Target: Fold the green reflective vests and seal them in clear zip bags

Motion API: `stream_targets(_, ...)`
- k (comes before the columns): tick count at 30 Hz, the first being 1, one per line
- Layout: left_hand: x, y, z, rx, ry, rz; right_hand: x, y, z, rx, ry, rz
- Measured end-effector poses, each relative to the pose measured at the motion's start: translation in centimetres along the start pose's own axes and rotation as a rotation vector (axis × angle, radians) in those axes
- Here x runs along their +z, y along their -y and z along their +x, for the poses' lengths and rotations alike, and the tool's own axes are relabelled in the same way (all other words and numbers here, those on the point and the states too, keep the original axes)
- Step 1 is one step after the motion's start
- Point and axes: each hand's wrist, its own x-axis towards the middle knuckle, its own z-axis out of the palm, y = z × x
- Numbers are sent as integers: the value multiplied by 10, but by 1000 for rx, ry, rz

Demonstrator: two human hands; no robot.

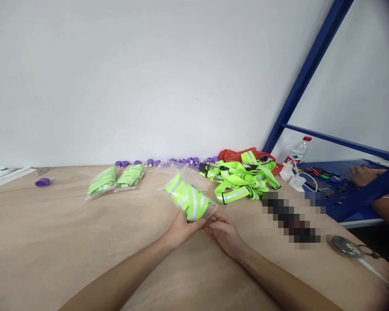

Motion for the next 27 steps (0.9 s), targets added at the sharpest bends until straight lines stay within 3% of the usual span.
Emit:
stream_targets(13, -1, 8, -2, 36, 27, 16, 2, -2, -1, -5, 14, -46)
stream_targets(21, -4, 0, 0, 33, 47, -18, 4, -3, 3, -60, -88, -159)
stream_targets(25, -5, 2, -2, 24, 114, -43, 1, -1, 3, -111, -151, -329)
stream_targets(27, -6, 4, -2, 20, 79, -54, -3, 0, 2, -168, -215, -444)
